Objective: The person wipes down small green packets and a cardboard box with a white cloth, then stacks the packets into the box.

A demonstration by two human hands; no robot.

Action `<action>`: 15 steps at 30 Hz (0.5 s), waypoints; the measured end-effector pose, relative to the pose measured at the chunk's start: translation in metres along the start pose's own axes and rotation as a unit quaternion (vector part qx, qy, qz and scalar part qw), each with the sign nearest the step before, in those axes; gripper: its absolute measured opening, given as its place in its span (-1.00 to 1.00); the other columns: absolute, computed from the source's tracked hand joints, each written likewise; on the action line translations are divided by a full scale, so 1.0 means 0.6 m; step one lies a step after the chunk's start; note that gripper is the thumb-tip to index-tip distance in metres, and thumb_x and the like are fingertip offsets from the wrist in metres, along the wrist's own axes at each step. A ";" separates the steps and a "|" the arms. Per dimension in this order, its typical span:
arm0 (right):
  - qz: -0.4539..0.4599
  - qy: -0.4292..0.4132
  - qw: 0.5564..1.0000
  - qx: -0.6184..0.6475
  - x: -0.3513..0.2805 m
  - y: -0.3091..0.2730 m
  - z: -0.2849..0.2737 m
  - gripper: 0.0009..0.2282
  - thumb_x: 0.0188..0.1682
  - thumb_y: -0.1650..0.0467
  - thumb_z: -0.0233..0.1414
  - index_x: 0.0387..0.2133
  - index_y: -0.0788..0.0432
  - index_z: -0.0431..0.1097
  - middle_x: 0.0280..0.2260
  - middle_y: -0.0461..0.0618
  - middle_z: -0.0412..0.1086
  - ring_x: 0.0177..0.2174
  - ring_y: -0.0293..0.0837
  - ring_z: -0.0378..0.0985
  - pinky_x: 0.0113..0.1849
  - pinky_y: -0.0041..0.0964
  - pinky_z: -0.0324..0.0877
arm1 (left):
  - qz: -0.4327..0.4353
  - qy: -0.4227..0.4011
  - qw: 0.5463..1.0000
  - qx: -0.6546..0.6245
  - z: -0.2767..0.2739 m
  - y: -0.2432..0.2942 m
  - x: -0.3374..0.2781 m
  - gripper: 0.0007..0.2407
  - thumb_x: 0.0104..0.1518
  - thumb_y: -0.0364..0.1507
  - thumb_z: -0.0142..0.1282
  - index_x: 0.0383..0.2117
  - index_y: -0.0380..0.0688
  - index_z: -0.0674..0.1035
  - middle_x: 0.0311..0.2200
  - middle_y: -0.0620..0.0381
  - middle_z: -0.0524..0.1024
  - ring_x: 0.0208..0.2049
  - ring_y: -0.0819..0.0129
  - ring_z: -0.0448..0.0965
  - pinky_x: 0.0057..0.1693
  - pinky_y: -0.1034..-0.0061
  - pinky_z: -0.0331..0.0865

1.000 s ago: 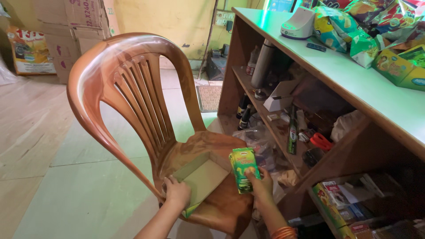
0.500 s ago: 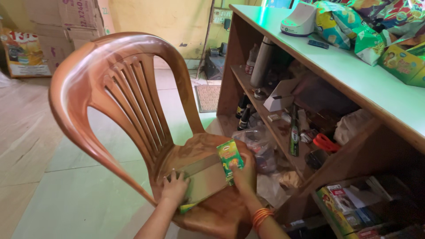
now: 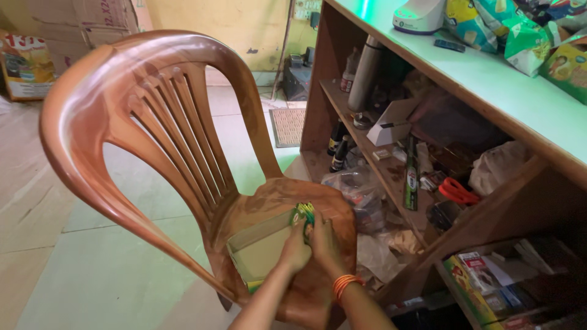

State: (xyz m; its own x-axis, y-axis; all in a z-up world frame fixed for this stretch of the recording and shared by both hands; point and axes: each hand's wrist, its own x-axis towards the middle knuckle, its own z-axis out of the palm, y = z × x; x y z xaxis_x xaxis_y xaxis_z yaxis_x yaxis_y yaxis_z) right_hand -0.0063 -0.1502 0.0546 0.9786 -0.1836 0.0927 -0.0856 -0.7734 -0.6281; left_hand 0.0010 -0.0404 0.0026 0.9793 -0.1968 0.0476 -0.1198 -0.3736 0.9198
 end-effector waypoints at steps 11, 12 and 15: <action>-0.055 0.053 0.991 -0.107 -0.022 0.013 0.013 -0.50 -0.09 0.36 0.19 0.12 0.23 0.21 0.06 0.34 0.27 0.09 0.34 0.24 0.08 0.11 0.26 | 0.019 0.023 0.999 0.029 0.007 -0.024 -0.009 -0.46 0.03 -0.63 0.04 0.26 -0.17 0.34 0.21 -0.22 0.35 0.26 -0.06 0.32 0.32 0.30 0.21; -0.072 0.064 0.988 -0.125 -0.025 0.013 0.007 -0.44 -0.17 0.35 0.24 0.11 0.23 0.21 0.07 0.32 0.25 0.10 0.33 0.22 0.08 0.12 0.24 | 0.024 0.027 0.999 0.037 0.005 -0.020 -0.009 -0.48 0.02 -0.63 0.04 0.23 -0.19 0.38 0.19 -0.23 0.39 0.24 -0.07 0.36 0.31 0.29 0.24; -0.087 0.074 0.985 -0.132 -0.030 0.007 -0.002 -0.35 -0.28 0.31 0.31 0.10 0.21 0.21 0.09 0.28 0.23 0.12 0.31 0.18 0.08 0.12 0.21 | 0.033 0.040 0.998 0.033 -0.003 -0.002 -0.016 -0.48 -0.01 -0.63 0.05 0.19 -0.20 0.39 0.13 -0.26 0.42 0.19 -0.11 0.41 0.25 0.26 0.30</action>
State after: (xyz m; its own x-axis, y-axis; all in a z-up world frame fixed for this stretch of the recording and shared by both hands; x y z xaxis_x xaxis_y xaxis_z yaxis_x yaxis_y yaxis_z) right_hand -0.0245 -0.1509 0.0510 0.9467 -0.1058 0.3043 0.0156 -0.9283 -0.3714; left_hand -0.0078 -0.0364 0.0018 0.9785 -0.1514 0.1398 -0.1920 -0.4225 0.8858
